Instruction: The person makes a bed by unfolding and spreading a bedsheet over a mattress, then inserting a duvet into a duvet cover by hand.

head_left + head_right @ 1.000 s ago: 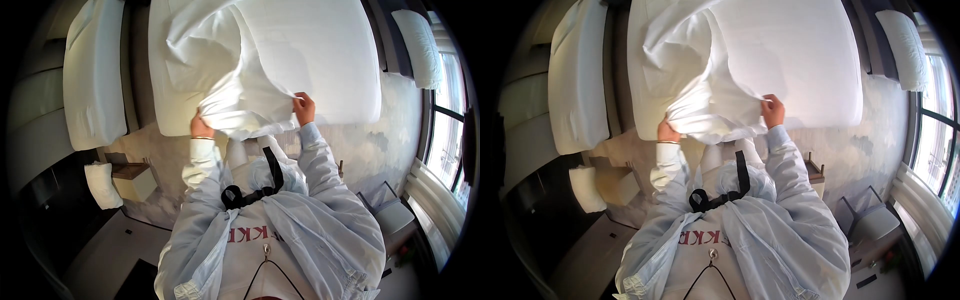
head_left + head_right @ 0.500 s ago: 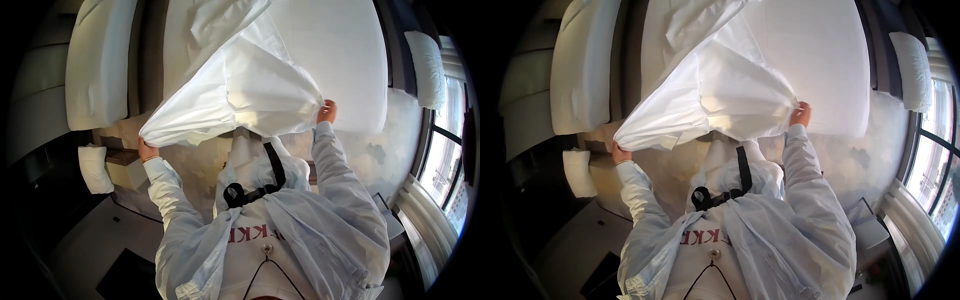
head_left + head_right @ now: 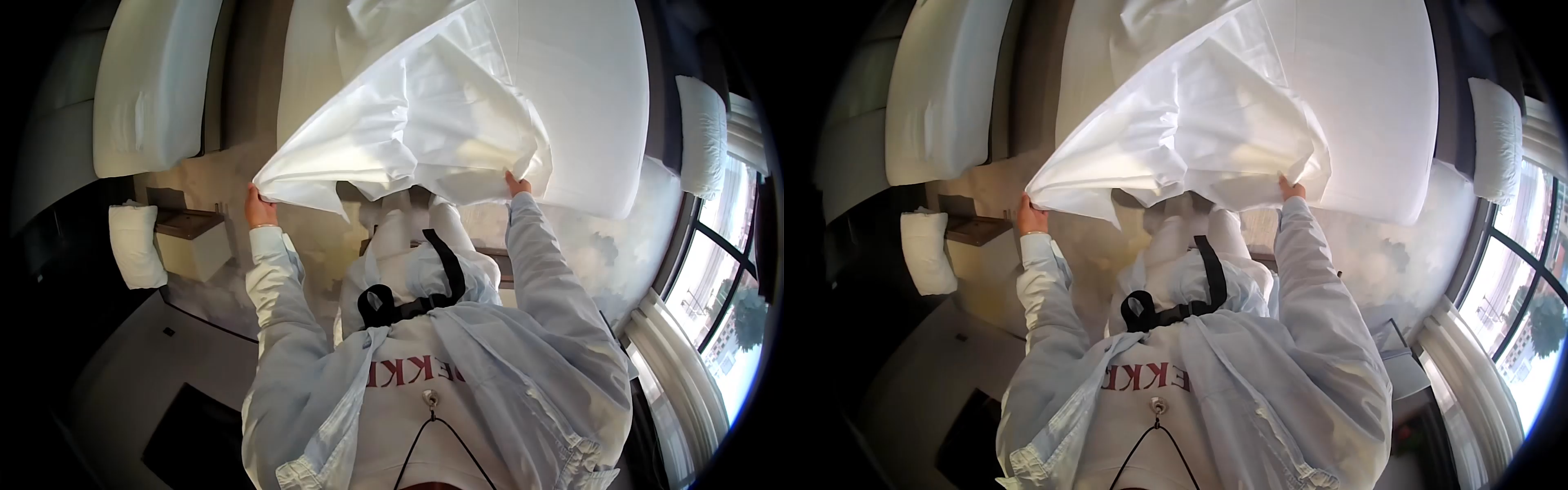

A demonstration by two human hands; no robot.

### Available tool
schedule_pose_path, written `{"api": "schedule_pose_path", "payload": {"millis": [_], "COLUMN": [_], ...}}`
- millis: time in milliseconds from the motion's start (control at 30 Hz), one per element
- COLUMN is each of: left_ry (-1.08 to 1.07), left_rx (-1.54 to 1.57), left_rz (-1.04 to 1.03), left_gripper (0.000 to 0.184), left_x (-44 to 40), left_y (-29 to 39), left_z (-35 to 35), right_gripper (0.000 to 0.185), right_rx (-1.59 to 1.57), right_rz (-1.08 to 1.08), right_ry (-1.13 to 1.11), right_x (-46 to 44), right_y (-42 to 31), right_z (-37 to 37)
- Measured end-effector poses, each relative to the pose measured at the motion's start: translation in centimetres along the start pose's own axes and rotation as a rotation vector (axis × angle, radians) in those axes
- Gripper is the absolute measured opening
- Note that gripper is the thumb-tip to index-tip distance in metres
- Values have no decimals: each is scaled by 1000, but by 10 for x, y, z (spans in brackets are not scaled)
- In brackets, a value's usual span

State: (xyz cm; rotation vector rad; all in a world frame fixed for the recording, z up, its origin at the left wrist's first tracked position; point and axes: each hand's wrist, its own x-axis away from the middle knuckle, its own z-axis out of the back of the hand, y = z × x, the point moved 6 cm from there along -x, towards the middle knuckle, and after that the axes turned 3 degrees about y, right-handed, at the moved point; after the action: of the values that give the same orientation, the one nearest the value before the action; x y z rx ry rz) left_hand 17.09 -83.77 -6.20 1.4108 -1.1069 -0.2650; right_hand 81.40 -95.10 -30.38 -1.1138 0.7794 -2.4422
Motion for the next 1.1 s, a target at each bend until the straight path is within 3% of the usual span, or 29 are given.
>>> {"api": "schedule_pose_path", "payload": {"millis": [67,133,167,200,233,267,300,333,367,400,433,500,600,633,667,700,767,833,867,900,933,967,1000,1067,1100], "left_ry": [-116,-149,-175,-121,-67,-103,-120,-15,91,78,-298,-686,346,341,316,291,357,291,85,60,187,25,-214,-564,-724], "left_rx": [19,21,6,22,38,54,55,1,-54,-53,44,143,-662,-657,-661,-664,-847,-1129,-1162,-1484,-1150,-946,-856,-1020,-859], "left_rz": [-56,-110,-162,-139,-114,-168,-217,-296,-374,-374,-351,-317,-660,-660,-709,-758,-722,-864,-562,-521,-660,-515,-636,-661,-517], "left_gripper": [36,38,39,39,39,38,37,37,37,37,36,34,47,47,47,47,47,40,35,39,48,53,50,43,42], "left_x": [-24,-46,-55,-55,-56,-79,-101,-109,-114,-125,-129,-147,-214,-210,-201,-189,-167,-236,-153,-148,-116,-100,-88,5,20], "left_y": [-14,7,29,61,95,126,153,177,198,207,219,236,230,220,208,194,147,62,53,18,-12,-50,-87,-110,-141], "left_z": [29,42,37,28,16,13,24,30,35,40,31,14,54,54,55,53,41,64,24,17,15,3,-15,-70,-80], "right_gripper": [65,62,60,63,39,57,41,44,57,55,53,46,45,45,45,44,39,36,34,35,38,37,34,31,30], "right_rx": [111,-10,108,313,633,954,584,204,-380,-591,-800,-955,-1012,-1029,-1032,-912,-990,-853,-834,-965,-942,-925,-823,-673,-624], "right_rz": [159,475,450,400,655,893,512,153,218,300,382,407,287,231,322,225,260,202,187,204,148,206,237,308,351], "right_ry": [-10,253,269,323,422,620,555,597,670,617,557,593,609,599,540,557,355,315,284,191,88,110,78,-20,-86], "right_x": [12,33,52,60,18,-20,-12,7,54,41,32,82,100,100,104,123,151,153,145,163,193,209,225,257,273], "right_y": [-9,-42,-66,-90,-88,-82,-100,-113,-135,-130,-129,-149,-143,-130,-122,-114,-113,-96,-84,-97,-121,-141,-163,-211,-233], "right_z": [6,53,96,143,188,232,282,329,341,362,384,397,398,393,382,367,321,276,252,225,206,194,187,178,173]}}
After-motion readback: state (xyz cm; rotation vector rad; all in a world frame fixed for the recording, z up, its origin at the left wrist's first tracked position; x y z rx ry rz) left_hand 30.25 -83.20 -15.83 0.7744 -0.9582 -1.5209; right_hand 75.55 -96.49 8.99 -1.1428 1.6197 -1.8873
